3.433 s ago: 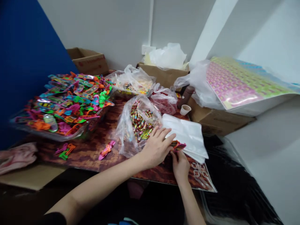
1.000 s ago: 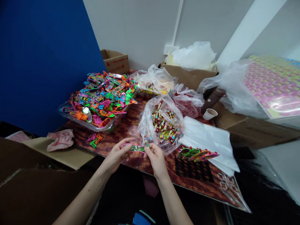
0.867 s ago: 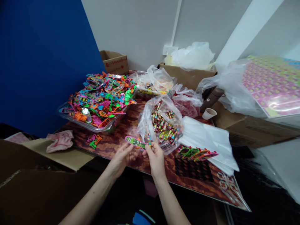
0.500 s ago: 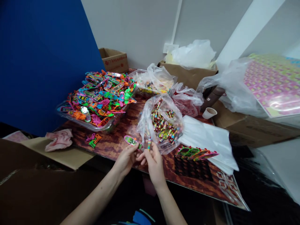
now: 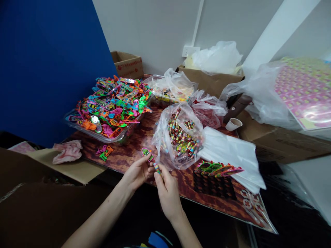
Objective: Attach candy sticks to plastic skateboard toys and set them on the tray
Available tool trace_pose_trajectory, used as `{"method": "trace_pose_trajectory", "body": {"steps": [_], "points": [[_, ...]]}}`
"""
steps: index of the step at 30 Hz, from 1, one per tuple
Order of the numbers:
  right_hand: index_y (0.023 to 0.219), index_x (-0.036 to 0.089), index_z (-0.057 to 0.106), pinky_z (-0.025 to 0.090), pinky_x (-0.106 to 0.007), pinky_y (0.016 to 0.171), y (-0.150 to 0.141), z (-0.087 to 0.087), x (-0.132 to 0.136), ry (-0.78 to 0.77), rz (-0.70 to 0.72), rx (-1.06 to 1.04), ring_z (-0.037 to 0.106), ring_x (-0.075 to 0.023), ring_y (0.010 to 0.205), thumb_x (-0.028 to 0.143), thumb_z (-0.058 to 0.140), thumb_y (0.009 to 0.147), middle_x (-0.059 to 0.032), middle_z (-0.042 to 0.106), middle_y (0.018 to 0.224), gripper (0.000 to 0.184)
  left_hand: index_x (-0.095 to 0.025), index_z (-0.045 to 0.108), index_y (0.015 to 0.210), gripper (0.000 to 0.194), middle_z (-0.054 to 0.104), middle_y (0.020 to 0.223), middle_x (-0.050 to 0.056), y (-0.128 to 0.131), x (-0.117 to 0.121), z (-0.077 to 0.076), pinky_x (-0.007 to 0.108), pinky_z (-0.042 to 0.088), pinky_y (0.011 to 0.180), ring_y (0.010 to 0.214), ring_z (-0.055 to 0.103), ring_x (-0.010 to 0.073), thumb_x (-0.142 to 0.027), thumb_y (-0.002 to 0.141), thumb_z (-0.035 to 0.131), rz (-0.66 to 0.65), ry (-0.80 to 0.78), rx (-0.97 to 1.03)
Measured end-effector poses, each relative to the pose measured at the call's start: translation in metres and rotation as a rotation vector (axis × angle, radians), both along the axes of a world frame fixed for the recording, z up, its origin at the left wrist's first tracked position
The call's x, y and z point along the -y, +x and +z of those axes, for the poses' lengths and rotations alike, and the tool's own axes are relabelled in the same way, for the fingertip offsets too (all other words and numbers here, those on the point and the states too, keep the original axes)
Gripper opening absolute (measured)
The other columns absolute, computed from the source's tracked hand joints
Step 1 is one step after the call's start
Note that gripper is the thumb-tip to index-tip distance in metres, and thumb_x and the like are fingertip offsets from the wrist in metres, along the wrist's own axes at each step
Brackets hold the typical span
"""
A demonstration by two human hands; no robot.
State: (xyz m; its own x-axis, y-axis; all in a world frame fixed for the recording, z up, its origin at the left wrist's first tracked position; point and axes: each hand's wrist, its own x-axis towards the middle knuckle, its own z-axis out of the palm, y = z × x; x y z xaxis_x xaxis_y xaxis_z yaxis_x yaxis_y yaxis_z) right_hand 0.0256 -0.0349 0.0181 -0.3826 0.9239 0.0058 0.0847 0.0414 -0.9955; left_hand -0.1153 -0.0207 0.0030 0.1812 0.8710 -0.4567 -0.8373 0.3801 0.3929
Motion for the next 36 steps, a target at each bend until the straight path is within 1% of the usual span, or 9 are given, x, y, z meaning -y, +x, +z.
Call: {"method": "trace_pose_trajectory", "body": {"steps": [3, 11, 14, 16, 18, 19, 24, 30, 36], "points": [[0.123, 0.023, 0.057, 0.045, -0.03, 0.083, 0.001, -0.003, 0.002, 0.143, -0.002, 0.168, 0.061, -0.0211, 0.094, 0.034, 0.044, 0.095, -0.0065, 0.065, 0.108, 0.033, -0.012, 0.056, 0.073, 0.026, 0.052, 0.059, -0.003, 0.001, 0.001, 0.002, 0.014, 0.034, 0.038, 0.044, 0.047, 0.0049, -0.032, 0.075, 0.072, 0.018, 0.041, -0.09], [0.121, 0.022, 0.059, 0.042, -0.03, 0.068, 0.006, 0.001, 0.005, 0.251, -0.038, 0.469, 0.063, -0.0213, 0.072, 0.032, 0.042, 0.094, -0.0056, 0.069, 0.084, 0.034, -0.014, 0.053, 0.07, 0.035, 0.052, 0.053, -0.005, 0.001, 0.005, 0.007, 0.014, 0.033, 0.038, 0.039, 0.043, 0.0032, -0.038, 0.067, 0.078, 0.012, 0.114, -0.359], [0.11, 0.021, 0.064, 0.037, -0.025, 0.056, 0.006, 0.001, 0.002, 0.074, -0.025, 0.266, 0.053, -0.0144, 0.059, 0.037, 0.046, 0.092, -0.0017, 0.059, 0.071, 0.03, -0.015, 0.052, 0.067, 0.036, 0.05, 0.051, -0.006, 0.002, 0.003, 0.007, 0.014, 0.033, 0.037, 0.037, 0.043, 0.0035, -0.04, 0.067, 0.078, -0.014, 0.151, -0.408], [0.103, 0.019, 0.063, 0.026, -0.02, 0.043, 0.006, -0.002, -0.001, -0.184, 0.004, 0.019, 0.035, -0.0081, 0.045, 0.043, 0.05, 0.09, 0.0044, 0.042, 0.057, 0.031, -0.015, 0.05, 0.064, 0.038, 0.049, 0.049, -0.006, 0.004, 0.001, 0.006, 0.015, 0.031, 0.037, 0.036, 0.042, 0.0033, -0.041, 0.068, 0.077, -0.029, 0.174, -0.419], [0.099, 0.018, 0.06, 0.012, -0.019, 0.038, 0.006, -0.005, -0.003, -0.414, 0.035, -0.173, 0.015, -0.0054, 0.041, 0.047, 0.055, 0.087, 0.0096, 0.026, 0.051, 0.033, -0.015, 0.049, 0.061, 0.039, 0.05, 0.049, -0.005, 0.005, 0.0, 0.006, 0.015, 0.031, 0.037, 0.037, 0.041, 0.003, -0.042, 0.068, 0.076, -0.04, 0.188, -0.433], [0.098, 0.018, 0.059, 0.01, -0.018, 0.037, 0.007, -0.006, -0.004, -0.476, 0.042, -0.232, 0.012, -0.0049, 0.041, 0.047, 0.058, 0.085, 0.0108, 0.023, 0.051, 0.032, -0.014, 0.049, 0.06, 0.039, 0.05, 0.049, -0.004, 0.005, 0.0, 0.006, 0.015, 0.031, 0.038, 0.037, 0.042, 0.0031, -0.042, 0.068, 0.076, -0.046, 0.192, -0.448], [0.087, 0.018, 0.057, 0.02, -0.016, 0.04, 0.01, -0.005, -0.006, -0.611, 0.088, -0.463, 0.022, -0.0041, 0.044, 0.042, 0.064, 0.084, 0.0088, 0.033, 0.054, 0.025, -0.014, 0.05, 0.062, 0.04, 0.052, 0.05, -0.003, 0.006, 0.0, 0.009, 0.016, 0.032, 0.039, 0.038, 0.042, 0.0038, -0.045, 0.069, 0.075, -0.061, 0.164, -0.527], [0.095, 0.014, 0.064, 0.017, -0.016, 0.036, 0.015, -0.006, -0.003, -0.901, 0.302, -0.739, 0.017, -0.0049, 0.042, 0.044, 0.059, 0.088, 0.0087, 0.026, 0.052, 0.031, -0.015, 0.049, 0.066, 0.041, 0.048, 0.051, -0.005, 0.009, 0.003, 0.011, 0.016, 0.029, 0.039, 0.039, 0.039, 0.0036, -0.05, 0.075, 0.069, -0.009, 0.166, -0.543], [0.088, 0.015, 0.062, 0.02, -0.017, 0.036, 0.009, -0.004, 0.005, -0.916, 0.255, -0.783, 0.022, -0.0048, 0.041, 0.039, 0.06, 0.087, 0.0068, 0.036, 0.051, 0.025, -0.016, 0.047, 0.064, 0.04, 0.045, 0.046, -0.006, 0.012, 0.007, 0.008, 0.016, 0.023, 0.037, 0.035, 0.034, 0.0029, -0.048, 0.076, 0.068, -0.044, 0.159, -0.554]]}}
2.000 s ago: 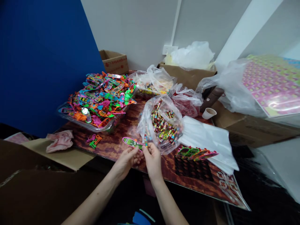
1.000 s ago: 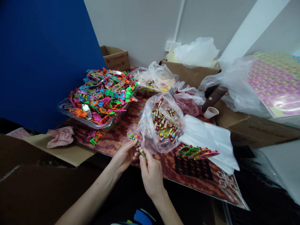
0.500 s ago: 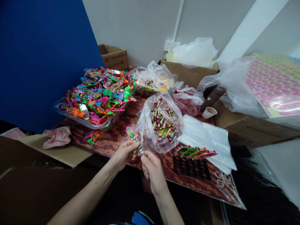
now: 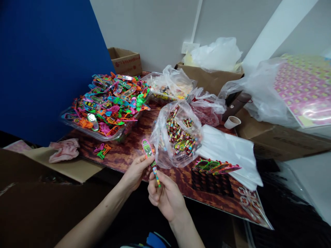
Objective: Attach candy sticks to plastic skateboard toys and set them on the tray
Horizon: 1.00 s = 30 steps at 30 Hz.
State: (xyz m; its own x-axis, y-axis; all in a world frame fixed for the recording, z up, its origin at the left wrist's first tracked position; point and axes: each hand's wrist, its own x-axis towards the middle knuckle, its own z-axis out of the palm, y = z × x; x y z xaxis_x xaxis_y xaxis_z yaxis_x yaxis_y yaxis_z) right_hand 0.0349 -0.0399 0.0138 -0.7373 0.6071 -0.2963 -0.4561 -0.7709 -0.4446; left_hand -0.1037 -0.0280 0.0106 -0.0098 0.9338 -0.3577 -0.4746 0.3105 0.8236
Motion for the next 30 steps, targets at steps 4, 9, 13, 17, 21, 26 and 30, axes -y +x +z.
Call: {"method": "trace_pose_trajectory", "body": {"steps": [4, 9, 13, 17, 21, 26, 30], "points": [[0.086, 0.018, 0.055, 0.012, -0.018, 0.035, -0.003, -0.004, 0.005, 0.174, -0.041, 0.211, 0.012, -0.005, 0.039, 0.044, 0.054, 0.089, 0.0101, 0.026, 0.049, 0.026, -0.016, 0.045, 0.064, 0.04, 0.043, 0.044, -0.008, 0.003, 0.001, 0.002, 0.016, 0.02, 0.036, 0.034, 0.033, 0.0034, -0.048, 0.076, 0.068, 0.001, 0.035, -0.059], [0.082, 0.019, 0.051, 0.024, -0.023, 0.048, -0.004, -0.013, 0.012, 0.866, -0.326, 0.95, 0.036, -0.0095, 0.051, 0.042, 0.045, 0.093, 0.0027, 0.044, 0.061, 0.026, -0.015, 0.049, 0.067, 0.037, 0.041, 0.045, -0.009, 0.011, -0.001, 0.004, 0.016, 0.022, 0.039, 0.037, 0.032, 0.0029, -0.046, 0.076, 0.068, -0.001, 0.129, -0.129], [0.086, 0.019, 0.052, 0.028, -0.026, 0.057, -0.002, -0.014, 0.012, 1.102, -0.354, 1.167, 0.044, -0.013, 0.059, 0.036, 0.04, 0.095, -0.0002, 0.049, 0.067, 0.023, -0.015, 0.049, 0.066, 0.037, 0.039, 0.044, -0.009, 0.013, -0.002, 0.007, 0.017, 0.022, 0.04, 0.037, 0.031, 0.0029, -0.047, 0.077, 0.066, -0.015, 0.154, -0.149], [0.077, 0.019, 0.046, 0.028, -0.021, 0.05, 0.0, -0.01, 0.008, 0.844, -0.285, 0.849, 0.035, -0.0086, 0.054, 0.041, 0.044, 0.095, 0.0037, 0.04, 0.064, 0.029, -0.015, 0.046, 0.064, 0.039, 0.041, 0.045, -0.008, 0.011, -0.003, 0.01, 0.017, 0.023, 0.04, 0.038, 0.033, 0.003, -0.045, 0.078, 0.066, -0.045, 0.156, -0.184], [0.08, 0.019, 0.048, 0.01, -0.019, 0.037, -0.002, -0.007, 0.007, 0.4, -0.213, 0.446, 0.011, -0.0053, 0.042, 0.047, 0.048, 0.092, 0.0103, 0.023, 0.052, 0.031, -0.016, 0.047, 0.067, 0.037, 0.043, 0.045, -0.008, 0.009, -0.003, 0.007, 0.016, 0.021, 0.037, 0.036, 0.033, 0.0038, -0.047, 0.08, 0.063, -0.091, 0.126, -0.129], [0.082, 0.018, 0.05, 0.01, -0.018, 0.037, -0.007, -0.008, 0.01, 0.343, -0.245, 0.35, 0.011, -0.0044, 0.042, 0.047, 0.05, 0.092, 0.0107, 0.024, 0.052, 0.03, -0.016, 0.046, 0.066, 0.038, 0.043, 0.045, -0.008, 0.009, -0.003, 0.006, 0.016, 0.022, 0.037, 0.036, 0.034, 0.0035, -0.046, 0.079, 0.064, -0.099, 0.129, -0.121], [0.075, 0.019, 0.045, 0.014, -0.018, 0.038, -0.004, -0.013, 0.009, 0.559, -0.291, 0.585, 0.02, -0.0048, 0.043, 0.047, 0.047, 0.094, 0.0086, 0.031, 0.054, 0.034, -0.016, 0.047, 0.067, 0.038, 0.041, 0.044, -0.009, 0.009, -0.008, 0.01, 0.017, 0.023, 0.037, 0.036, 0.032, 0.0037, -0.047, 0.078, 0.066, -0.135, 0.139, -0.126]]}}
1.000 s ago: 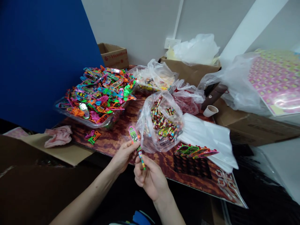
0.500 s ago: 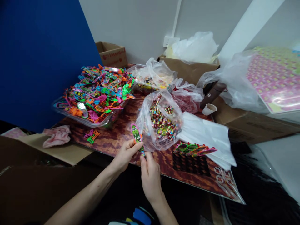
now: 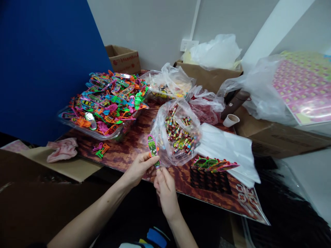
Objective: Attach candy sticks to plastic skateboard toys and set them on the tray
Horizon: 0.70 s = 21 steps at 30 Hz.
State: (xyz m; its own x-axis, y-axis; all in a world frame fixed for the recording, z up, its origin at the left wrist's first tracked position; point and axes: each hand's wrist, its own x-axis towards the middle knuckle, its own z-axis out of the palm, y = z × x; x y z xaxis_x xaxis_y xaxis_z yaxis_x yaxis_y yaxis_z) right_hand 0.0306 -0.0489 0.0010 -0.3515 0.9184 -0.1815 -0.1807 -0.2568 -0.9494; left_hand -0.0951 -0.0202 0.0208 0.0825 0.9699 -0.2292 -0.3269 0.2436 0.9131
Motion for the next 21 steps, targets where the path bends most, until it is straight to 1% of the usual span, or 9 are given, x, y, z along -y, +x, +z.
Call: {"method": "trace_pose_trajectory", "body": {"steps": [2, 5, 9, 11, 13, 15, 18, 19, 21], "points": [[0.071, 0.019, 0.042, 0.021, -0.019, 0.041, 0.004, 0.001, -0.003, 0.103, 0.022, 0.114, 0.027, -0.0057, 0.045, 0.046, 0.042, 0.096, 0.0072, 0.036, 0.054, 0.037, -0.016, 0.048, 0.065, 0.038, 0.043, 0.046, -0.008, 0.0, -0.003, 0.003, 0.017, 0.025, 0.04, 0.038, 0.034, 0.0039, -0.047, 0.077, 0.066, -0.002, 0.021, -0.044], [0.077, 0.02, 0.046, 0.032, -0.02, 0.049, 0.013, 0.005, -0.01, 0.218, 0.049, 0.241, 0.038, -0.0083, 0.05, 0.041, 0.039, 0.098, 0.0048, 0.045, 0.058, 0.031, -0.015, 0.051, 0.065, 0.037, 0.047, 0.051, -0.006, 0.002, -0.006, 0.009, 0.018, 0.029, 0.044, 0.044, 0.037, 0.0048, -0.046, 0.077, 0.066, -0.001, 0.075, -0.113], [0.087, 0.019, 0.059, 0.043, -0.027, 0.072, 0.031, 0.016, -0.014, 0.498, -0.078, 0.461, 0.053, -0.0158, 0.079, 0.03, 0.049, 0.093, -0.0032, 0.056, 0.084, 0.016, -0.013, 0.057, 0.073, 0.027, 0.054, 0.065, -0.002, 0.015, -0.008, 0.021, 0.019, 0.037, 0.055, 0.057, 0.045, 0.0076, -0.038, 0.08, 0.065, -0.092, 0.172, -0.173], [0.09, 0.019, 0.064, 0.045, -0.03, 0.079, 0.046, 0.023, -0.012, 0.57, -0.136, 0.525, 0.055, -0.0179, 0.086, 0.027, 0.05, 0.093, -0.0055, 0.058, 0.091, 0.016, -0.013, 0.061, 0.087, 0.023, 0.057, 0.075, 0.0, 0.026, -0.007, 0.026, 0.021, 0.041, 0.063, 0.067, 0.05, 0.0101, -0.035, 0.081, 0.064, -0.156, 0.213, -0.192], [0.095, 0.02, 0.066, 0.045, -0.031, 0.082, 0.069, 0.029, -0.008, 0.588, -0.238, 0.556, 0.056, -0.0188, 0.092, 0.026, 0.052, 0.092, -0.0063, 0.06, 0.095, 0.016, -0.016, 0.058, 0.11, 0.033, 0.058, 0.081, 0.0, 0.038, -0.004, 0.027, 0.022, 0.042, 0.066, 0.072, 0.053, 0.0119, -0.034, 0.083, 0.063, -0.167, 0.248, -0.23], [0.1, 0.02, 0.067, 0.046, -0.032, 0.084, 0.102, 0.029, -0.005, 0.579, -0.465, 0.594, 0.057, -0.0201, 0.096, 0.029, 0.058, 0.088, -0.0069, 0.062, 0.101, 0.017, -0.019, 0.051, 0.123, 0.04, 0.058, 0.081, -0.001, 0.051, 0.001, 0.02, 0.023, 0.042, 0.066, 0.071, 0.054, 0.0126, -0.034, 0.086, 0.058, -0.137, 0.285, -0.338], [0.105, 0.017, 0.065, 0.05, -0.03, 0.069, 0.159, 0.014, -0.013, 0.419, -0.846, 0.582, 0.06, -0.0168, 0.075, 0.036, 0.065, 0.082, -0.0073, 0.065, 0.097, 0.03, -0.02, 0.058, 0.111, 0.024, 0.06, 0.086, 0.002, 0.074, 0.01, -0.006, 0.028, 0.044, 0.073, 0.078, 0.056, 0.0159, -0.03, 0.09, 0.053, -0.17, 0.406, -0.634], [0.102, 0.015, 0.065, 0.05, -0.028, 0.064, 0.177, 0.005, -0.019, 0.374, -0.937, 0.551, 0.058, -0.0148, 0.068, 0.038, 0.068, 0.08, -0.0064, 0.065, 0.09, 0.032, -0.02, 0.06, 0.105, 0.019, 0.061, 0.091, 0.004, 0.082, 0.013, -0.018, 0.031, 0.045, 0.078, 0.086, 0.056, 0.018, -0.028, 0.09, 0.052, -0.207, 0.465, -0.738], [0.09, 0.013, 0.066, 0.05, -0.026, 0.057, 0.206, -0.017, -0.036, 0.298, -0.975, 0.508, 0.058, -0.0141, 0.062, 0.043, 0.071, 0.074, -0.0047, 0.065, 0.075, 0.034, -0.019, 0.059, 0.107, 0.021, 0.06, 0.105, 0.008, 0.098, 0.015, -0.041, 0.036, 0.044, 0.088, 0.099, 0.054, 0.0218, -0.026, 0.089, 0.053, -0.23, 0.557, -0.906]]}}
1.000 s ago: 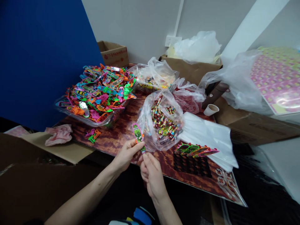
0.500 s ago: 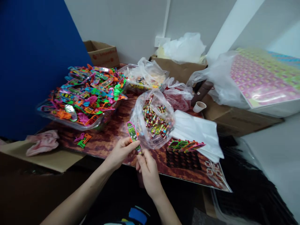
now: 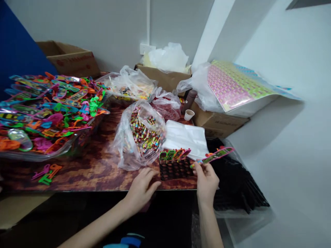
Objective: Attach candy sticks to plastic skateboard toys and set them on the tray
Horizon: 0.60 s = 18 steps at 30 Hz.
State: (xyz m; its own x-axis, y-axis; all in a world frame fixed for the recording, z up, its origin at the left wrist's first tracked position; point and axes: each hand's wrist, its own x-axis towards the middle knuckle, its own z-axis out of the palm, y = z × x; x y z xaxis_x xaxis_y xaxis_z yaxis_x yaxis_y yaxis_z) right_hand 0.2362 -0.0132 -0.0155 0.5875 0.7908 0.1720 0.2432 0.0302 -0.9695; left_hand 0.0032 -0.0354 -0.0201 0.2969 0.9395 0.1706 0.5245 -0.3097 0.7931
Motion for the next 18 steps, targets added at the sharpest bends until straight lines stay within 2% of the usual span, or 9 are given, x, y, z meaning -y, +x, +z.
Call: {"method": "trace_pose_trajectory", "body": {"steps": [3, 7, 13, 18], "points": [[0.076, 0.012, 0.064, 0.051, -0.028, 0.052, 0.019, -0.03, -0.024, -0.061, 0.047, -0.009, 0.057, -0.0153, 0.056, 0.05, 0.072, 0.068, -0.0045, 0.063, 0.065, 0.039, -0.017, 0.052, 0.121, 0.039, 0.054, 0.12, 0.011, 0.02, -0.003, -0.025, 0.042, 0.042, 0.094, 0.111, 0.048, 0.0256, -0.029, 0.085, 0.061, 0.01, 0.104, -0.171], [0.075, 0.013, 0.063, 0.053, -0.031, 0.057, 0.016, -0.052, -0.041, -0.07, 0.087, 0.042, 0.059, -0.0174, 0.059, 0.054, 0.069, 0.069, -0.0044, 0.064, 0.067, 0.042, -0.016, 0.05, 0.124, 0.05, 0.052, 0.122, 0.011, 0.031, -0.013, -0.035, 0.045, 0.04, 0.096, 0.113, 0.046, 0.0282, -0.03, 0.079, 0.068, 0.013, 0.17, -0.328], [0.081, 0.013, 0.065, 0.049, -0.031, 0.063, 0.013, -0.064, -0.044, -0.078, 0.049, 0.201, 0.061, -0.0203, 0.066, 0.053, 0.063, 0.075, -0.0075, 0.068, 0.075, 0.041, -0.019, 0.053, 0.12, 0.036, 0.053, 0.121, 0.009, 0.03, -0.023, -0.037, 0.045, 0.038, 0.097, 0.113, 0.046, 0.0265, -0.017, 0.084, 0.058, 0.002, 0.214, -0.395], [0.087, 0.013, 0.067, 0.045, -0.032, 0.073, 0.01, -0.063, -0.041, -0.069, 0.027, 0.366, 0.061, -0.0226, 0.073, 0.05, 0.06, 0.08, -0.0105, 0.069, 0.083, 0.038, -0.02, 0.054, 0.119, 0.034, 0.053, 0.125, 0.009, 0.029, -0.023, -0.039, 0.045, 0.038, 0.097, 0.115, 0.046, 0.0265, -0.017, 0.085, 0.056, 0.009, 0.212, -0.385]]}}
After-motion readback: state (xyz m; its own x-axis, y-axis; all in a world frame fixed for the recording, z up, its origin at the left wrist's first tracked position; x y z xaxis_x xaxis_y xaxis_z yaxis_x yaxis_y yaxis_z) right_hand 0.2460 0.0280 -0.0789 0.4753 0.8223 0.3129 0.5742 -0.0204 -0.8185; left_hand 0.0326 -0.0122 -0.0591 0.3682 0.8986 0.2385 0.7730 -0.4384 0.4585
